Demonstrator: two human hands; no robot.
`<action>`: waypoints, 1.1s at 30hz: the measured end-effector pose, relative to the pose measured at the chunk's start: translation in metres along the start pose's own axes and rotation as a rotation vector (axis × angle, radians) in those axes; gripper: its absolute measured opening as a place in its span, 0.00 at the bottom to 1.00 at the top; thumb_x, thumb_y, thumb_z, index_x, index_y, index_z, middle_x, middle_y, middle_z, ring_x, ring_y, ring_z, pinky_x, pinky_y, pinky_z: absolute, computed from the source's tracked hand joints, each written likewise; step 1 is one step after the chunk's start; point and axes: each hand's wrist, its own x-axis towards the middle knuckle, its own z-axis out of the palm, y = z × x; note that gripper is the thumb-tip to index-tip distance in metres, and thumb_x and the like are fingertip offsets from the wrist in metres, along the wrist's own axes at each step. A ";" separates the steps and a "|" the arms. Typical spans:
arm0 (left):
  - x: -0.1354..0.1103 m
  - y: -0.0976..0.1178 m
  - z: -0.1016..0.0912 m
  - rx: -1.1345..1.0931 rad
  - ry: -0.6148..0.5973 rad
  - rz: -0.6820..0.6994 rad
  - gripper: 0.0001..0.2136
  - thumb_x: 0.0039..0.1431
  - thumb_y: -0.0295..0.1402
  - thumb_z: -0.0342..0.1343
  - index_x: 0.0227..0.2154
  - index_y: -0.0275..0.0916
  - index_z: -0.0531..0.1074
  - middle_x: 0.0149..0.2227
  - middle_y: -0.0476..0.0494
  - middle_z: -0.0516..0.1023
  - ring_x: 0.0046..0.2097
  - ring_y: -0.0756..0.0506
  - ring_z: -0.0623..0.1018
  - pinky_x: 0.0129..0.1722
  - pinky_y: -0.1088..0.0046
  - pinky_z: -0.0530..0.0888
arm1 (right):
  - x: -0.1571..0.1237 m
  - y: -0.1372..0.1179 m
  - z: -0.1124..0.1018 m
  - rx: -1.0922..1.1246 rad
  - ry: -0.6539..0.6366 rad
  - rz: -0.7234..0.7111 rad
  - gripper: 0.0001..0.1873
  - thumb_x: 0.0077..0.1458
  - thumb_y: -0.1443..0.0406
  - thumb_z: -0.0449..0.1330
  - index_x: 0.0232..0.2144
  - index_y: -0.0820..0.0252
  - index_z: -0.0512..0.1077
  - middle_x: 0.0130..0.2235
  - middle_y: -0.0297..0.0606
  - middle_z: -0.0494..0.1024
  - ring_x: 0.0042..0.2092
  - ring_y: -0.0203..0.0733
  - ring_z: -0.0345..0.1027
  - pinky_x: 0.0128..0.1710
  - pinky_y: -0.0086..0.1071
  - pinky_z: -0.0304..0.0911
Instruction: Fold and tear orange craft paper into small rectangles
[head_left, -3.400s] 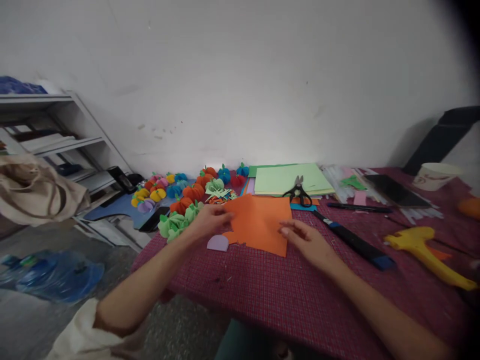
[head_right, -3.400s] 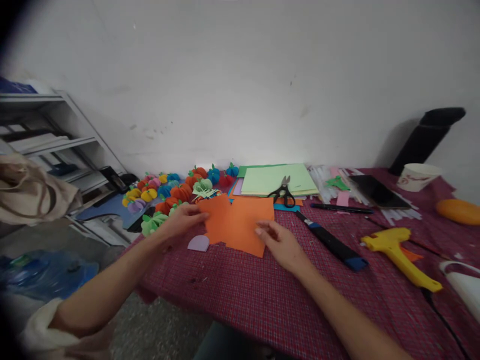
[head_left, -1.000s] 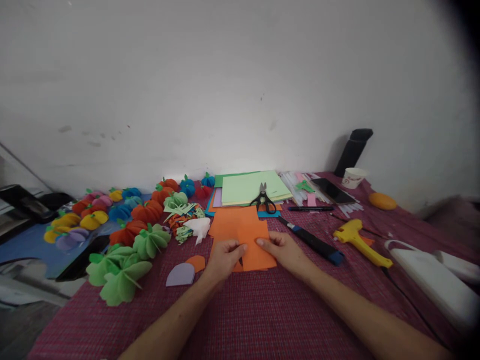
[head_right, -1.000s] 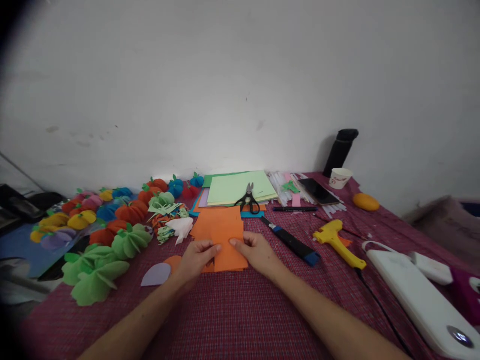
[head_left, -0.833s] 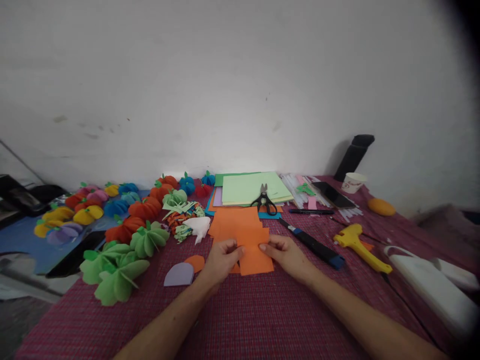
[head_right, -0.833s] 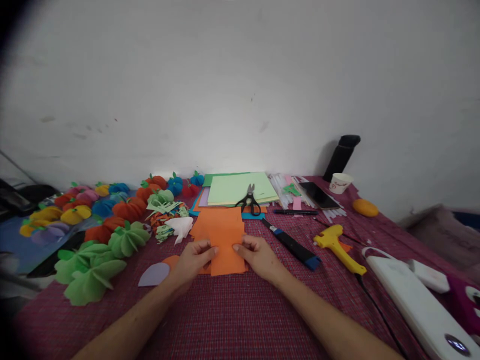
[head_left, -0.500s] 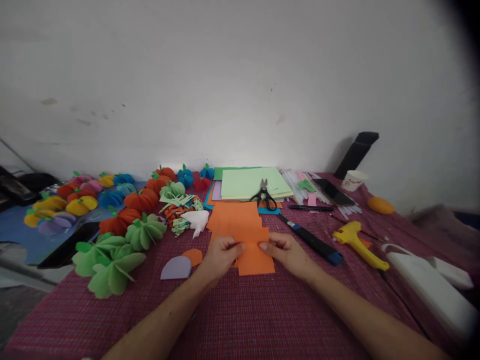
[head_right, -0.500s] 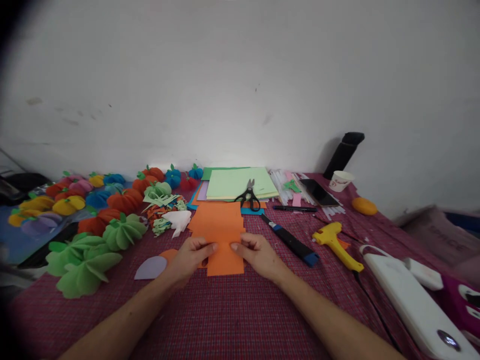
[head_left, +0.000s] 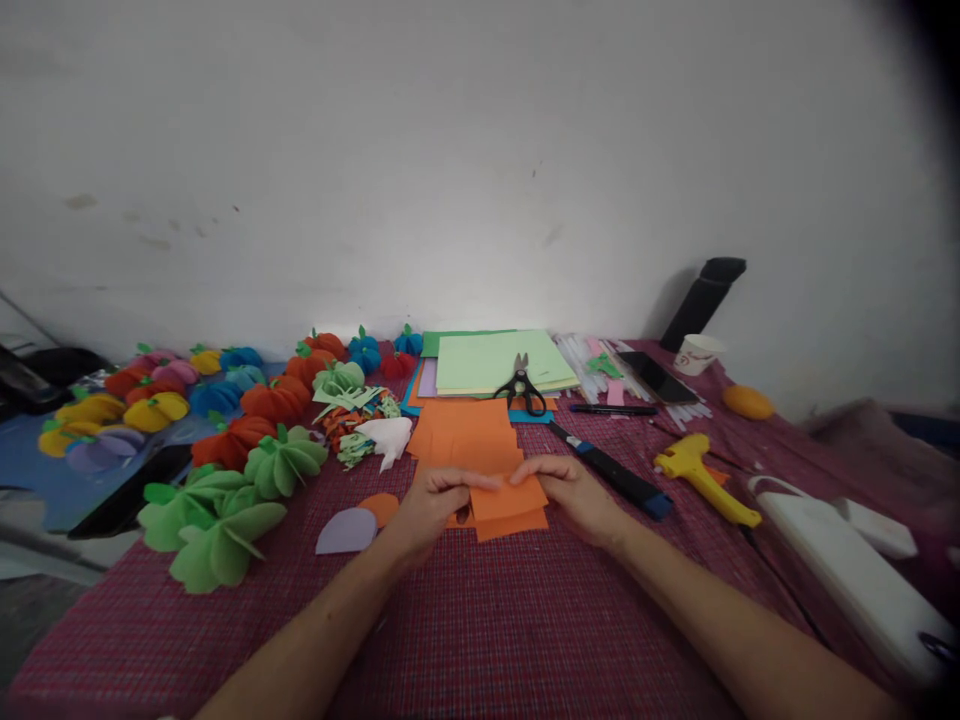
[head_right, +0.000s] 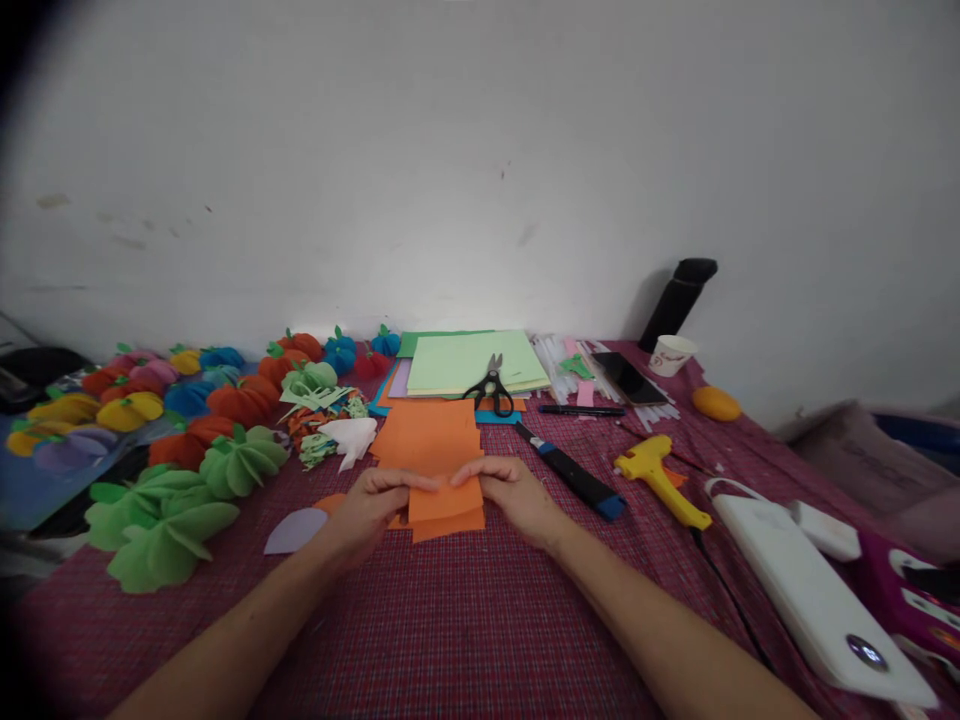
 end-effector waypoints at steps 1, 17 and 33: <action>0.000 0.000 -0.001 0.022 -0.001 0.006 0.10 0.44 0.26 0.50 0.26 0.34 0.76 0.18 0.49 0.68 0.21 0.55 0.63 0.21 0.80 0.59 | 0.000 0.000 -0.001 -0.025 -0.005 -0.011 0.08 0.45 0.69 0.55 0.27 0.59 0.74 0.30 0.34 0.75 0.32 0.35 0.66 0.35 0.29 0.59; -0.004 0.008 0.006 0.212 -0.009 0.122 0.14 0.47 0.33 0.53 0.39 0.38 0.73 0.34 0.46 0.76 0.32 0.50 0.71 0.30 0.77 0.67 | -0.005 -0.014 0.003 -0.366 -0.034 -0.137 0.17 0.47 0.63 0.56 0.42 0.56 0.69 0.26 0.32 0.73 0.28 0.34 0.64 0.32 0.30 0.62; -0.002 0.001 0.006 -0.116 -0.020 0.045 0.09 0.46 0.28 0.52 0.29 0.35 0.76 0.21 0.49 0.71 0.21 0.55 0.64 0.24 0.79 0.61 | -0.004 -0.005 0.004 -0.025 0.004 0.004 0.09 0.44 0.70 0.53 0.26 0.60 0.73 0.25 0.32 0.73 0.25 0.32 0.62 0.27 0.26 0.56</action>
